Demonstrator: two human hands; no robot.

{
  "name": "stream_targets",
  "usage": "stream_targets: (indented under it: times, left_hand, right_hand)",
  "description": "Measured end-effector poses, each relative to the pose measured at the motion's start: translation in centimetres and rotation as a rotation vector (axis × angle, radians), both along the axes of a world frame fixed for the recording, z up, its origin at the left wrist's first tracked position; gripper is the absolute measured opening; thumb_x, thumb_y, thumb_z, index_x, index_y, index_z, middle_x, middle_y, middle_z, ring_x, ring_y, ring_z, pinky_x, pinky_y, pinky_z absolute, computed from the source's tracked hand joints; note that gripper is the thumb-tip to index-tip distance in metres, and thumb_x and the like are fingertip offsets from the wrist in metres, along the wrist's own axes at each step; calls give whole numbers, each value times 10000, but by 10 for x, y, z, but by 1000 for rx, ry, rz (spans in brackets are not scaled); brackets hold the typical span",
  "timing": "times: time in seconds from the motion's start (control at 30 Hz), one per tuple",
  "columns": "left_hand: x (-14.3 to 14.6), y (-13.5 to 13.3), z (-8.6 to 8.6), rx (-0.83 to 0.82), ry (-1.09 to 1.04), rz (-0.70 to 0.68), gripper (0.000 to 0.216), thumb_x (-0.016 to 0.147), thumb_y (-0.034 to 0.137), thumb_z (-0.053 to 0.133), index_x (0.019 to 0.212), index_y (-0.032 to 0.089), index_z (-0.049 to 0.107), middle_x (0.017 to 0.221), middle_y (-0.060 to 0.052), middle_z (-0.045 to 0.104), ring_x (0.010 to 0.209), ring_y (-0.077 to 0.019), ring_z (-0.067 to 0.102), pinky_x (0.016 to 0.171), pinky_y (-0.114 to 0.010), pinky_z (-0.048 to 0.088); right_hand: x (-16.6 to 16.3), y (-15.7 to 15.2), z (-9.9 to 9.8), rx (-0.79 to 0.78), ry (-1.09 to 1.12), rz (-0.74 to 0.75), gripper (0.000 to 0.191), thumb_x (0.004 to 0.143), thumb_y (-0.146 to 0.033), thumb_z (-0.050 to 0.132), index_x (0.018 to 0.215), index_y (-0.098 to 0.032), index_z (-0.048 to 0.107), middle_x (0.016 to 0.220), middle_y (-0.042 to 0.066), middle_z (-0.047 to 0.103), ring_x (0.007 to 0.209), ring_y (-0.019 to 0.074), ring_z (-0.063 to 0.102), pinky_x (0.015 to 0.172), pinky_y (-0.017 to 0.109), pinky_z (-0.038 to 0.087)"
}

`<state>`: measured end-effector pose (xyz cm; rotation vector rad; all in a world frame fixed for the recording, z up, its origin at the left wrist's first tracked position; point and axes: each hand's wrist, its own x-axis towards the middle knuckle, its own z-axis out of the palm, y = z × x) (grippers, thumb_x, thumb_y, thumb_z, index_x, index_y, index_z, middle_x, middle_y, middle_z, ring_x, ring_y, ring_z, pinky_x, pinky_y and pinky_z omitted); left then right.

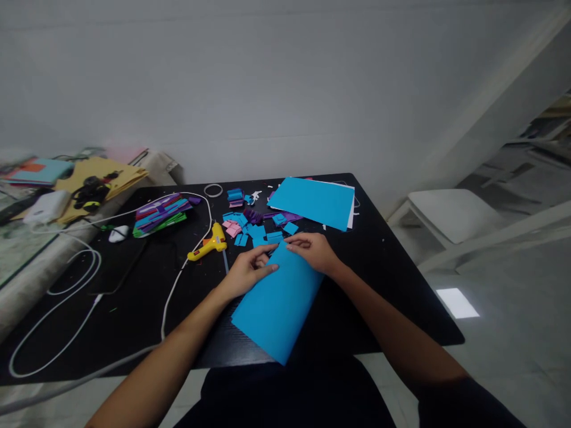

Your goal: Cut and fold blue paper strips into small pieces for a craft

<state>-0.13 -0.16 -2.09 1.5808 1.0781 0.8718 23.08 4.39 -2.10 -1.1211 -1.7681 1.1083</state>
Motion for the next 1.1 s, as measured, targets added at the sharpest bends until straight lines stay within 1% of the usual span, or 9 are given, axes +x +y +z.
stream_targets:
  times: [0.27,0.43,0.67,0.87,1.1]
  left_hand:
    - [-1,1,0,16,2,14,602,819,412,776,1342,148,639,701,49,512,608,-93,442,598,-229,394]
    - [-1,1,1,-8,-9,11,609,827,413,769,1357,147,628,688,51,514,600,-90,441,586,-221,388]
    - [-3,2,0,-12,-17,-6,598,849,415,751,1373,152,630,692,51,492,594,-87,406,576,-221,359]
    - [-5,3,-2,3,-14,-18,599,854,421,743,1381,159,634,701,42,483,614,-101,395,573,-226,357]
    - [-3,2,3,-21,-14,-34,633,854,395,743,1417,143,598,725,38,484,635,-100,411,595,-230,368]
  right_hand:
    - [-1,0,1,3,26,3,245,839,-358,724,1038,-243,808,976,72,806,940,279,765,848,412,609]
    - [-2,0,2,-4,36,-5,248,826,-352,728,1028,-232,808,980,72,806,925,268,767,842,399,611]
    - [-3,-2,4,29,31,-23,239,832,-359,723,1021,-241,810,979,69,807,920,268,766,831,395,611]
    - [-3,-3,2,44,34,-38,240,829,-374,732,1021,-254,811,975,61,808,921,267,765,822,391,610]
    - [-3,-3,1,43,35,-38,246,829,-372,732,1022,-245,813,984,64,806,912,267,764,812,386,607]
